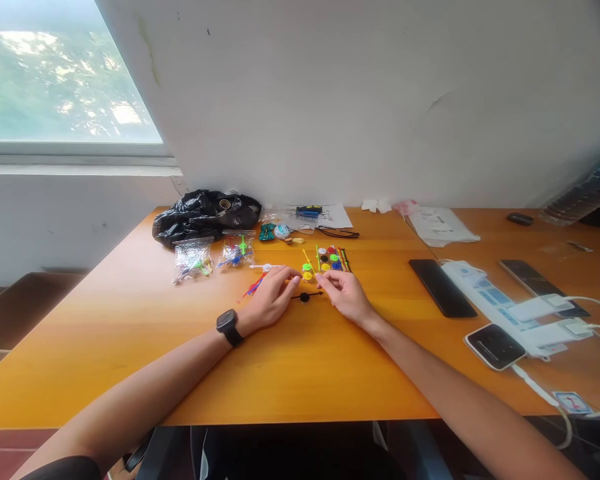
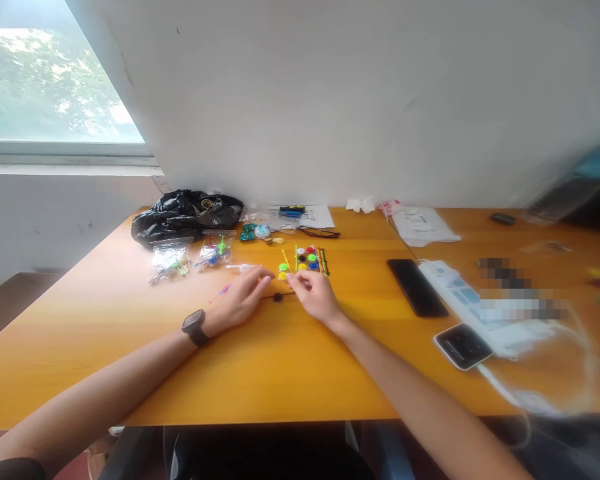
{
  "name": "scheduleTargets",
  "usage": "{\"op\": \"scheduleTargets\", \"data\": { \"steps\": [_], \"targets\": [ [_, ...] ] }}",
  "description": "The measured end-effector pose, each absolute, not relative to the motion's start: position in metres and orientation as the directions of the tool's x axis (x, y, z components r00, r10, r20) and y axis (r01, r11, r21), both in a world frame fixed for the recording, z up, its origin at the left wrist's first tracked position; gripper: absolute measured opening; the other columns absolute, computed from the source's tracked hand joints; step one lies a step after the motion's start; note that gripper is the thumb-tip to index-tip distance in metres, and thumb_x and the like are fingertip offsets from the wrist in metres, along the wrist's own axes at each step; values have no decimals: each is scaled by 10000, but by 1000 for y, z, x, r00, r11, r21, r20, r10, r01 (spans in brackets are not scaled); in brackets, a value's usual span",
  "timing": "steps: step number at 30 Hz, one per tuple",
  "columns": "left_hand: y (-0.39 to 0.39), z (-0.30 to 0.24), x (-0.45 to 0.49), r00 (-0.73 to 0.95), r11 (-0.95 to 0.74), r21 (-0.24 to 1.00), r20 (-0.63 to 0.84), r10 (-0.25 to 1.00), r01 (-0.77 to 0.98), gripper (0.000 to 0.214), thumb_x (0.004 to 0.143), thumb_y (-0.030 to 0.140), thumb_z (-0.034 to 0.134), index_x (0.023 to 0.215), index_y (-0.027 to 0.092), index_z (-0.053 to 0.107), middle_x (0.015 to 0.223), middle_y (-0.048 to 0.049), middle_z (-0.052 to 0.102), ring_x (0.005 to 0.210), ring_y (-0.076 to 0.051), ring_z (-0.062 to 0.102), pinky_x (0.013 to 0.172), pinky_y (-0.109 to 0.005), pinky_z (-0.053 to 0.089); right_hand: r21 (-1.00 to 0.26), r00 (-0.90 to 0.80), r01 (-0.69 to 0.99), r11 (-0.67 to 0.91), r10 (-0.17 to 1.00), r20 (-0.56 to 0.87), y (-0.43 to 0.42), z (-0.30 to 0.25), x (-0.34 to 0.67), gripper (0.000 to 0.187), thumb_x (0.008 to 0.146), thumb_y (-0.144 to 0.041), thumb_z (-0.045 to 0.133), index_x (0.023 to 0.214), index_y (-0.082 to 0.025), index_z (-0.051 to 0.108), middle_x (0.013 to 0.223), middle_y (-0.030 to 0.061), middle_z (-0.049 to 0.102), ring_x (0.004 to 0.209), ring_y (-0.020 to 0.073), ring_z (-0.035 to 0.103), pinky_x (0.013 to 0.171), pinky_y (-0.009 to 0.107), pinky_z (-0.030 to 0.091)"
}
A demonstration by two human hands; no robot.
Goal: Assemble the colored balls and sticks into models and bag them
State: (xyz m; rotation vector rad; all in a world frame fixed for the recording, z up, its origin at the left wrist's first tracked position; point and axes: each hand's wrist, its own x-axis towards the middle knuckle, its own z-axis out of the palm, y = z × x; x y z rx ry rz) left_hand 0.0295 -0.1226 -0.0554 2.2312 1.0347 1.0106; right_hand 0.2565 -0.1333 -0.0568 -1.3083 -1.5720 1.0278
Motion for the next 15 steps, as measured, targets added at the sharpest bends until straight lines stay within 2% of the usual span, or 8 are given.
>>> {"op": "scheduleTargets", "data": {
  "steps": [3,6,9,12,15],
  "targets": [
    [-120,-59,28,359,-569,690,444,821,448,292,1150,392,402,1206,231,640,1210,-76,700,1163,-240,622,1069,-404,464,-927,-111,341,156,986,126,-133,-57,257,529,936,-706,633,745,-212,647,626,19,570,567,179,525,553,320,410],
    [-117,-62,27,305,-549,710,456,836,441,291,1150,399,405,1238,230,625,1278,-85,686,1238,-244,597,1113,-414,444,-907,-123,370,201,978,167,-131,-58,258,458,954,-647,640,820,-212,687,735,43,662,645,198,587,613,327,455],
    [-117,-63,27,302,-543,704,452,840,458,303,1152,408,396,1228,229,628,1265,-89,693,1248,-250,590,1122,-423,438,-890,-137,394,228,973,188,-131,-59,258,413,972,-608,632,882,-213,712,864,71,728,729,219,641,653,329,483],
    [-117,-64,27,294,-517,677,426,856,524,334,1155,433,370,1188,235,638,1211,-82,713,1214,-265,591,1098,-441,443,-892,-148,390,229,972,185,-131,-58,258,427,969,-631,633,879,-221,707,896,85,744,768,240,663,669,336,497],
    [-115,-65,26,254,-468,648,401,880,601,364,1153,460,357,1143,241,648,1156,-73,727,1165,-279,589,1073,-464,438,-915,-150,351,200,976,156,-131,-56,259,485,955,-689,626,845,-222,698,769,66,704,690,231,634,645,341,479]
  ]
}}
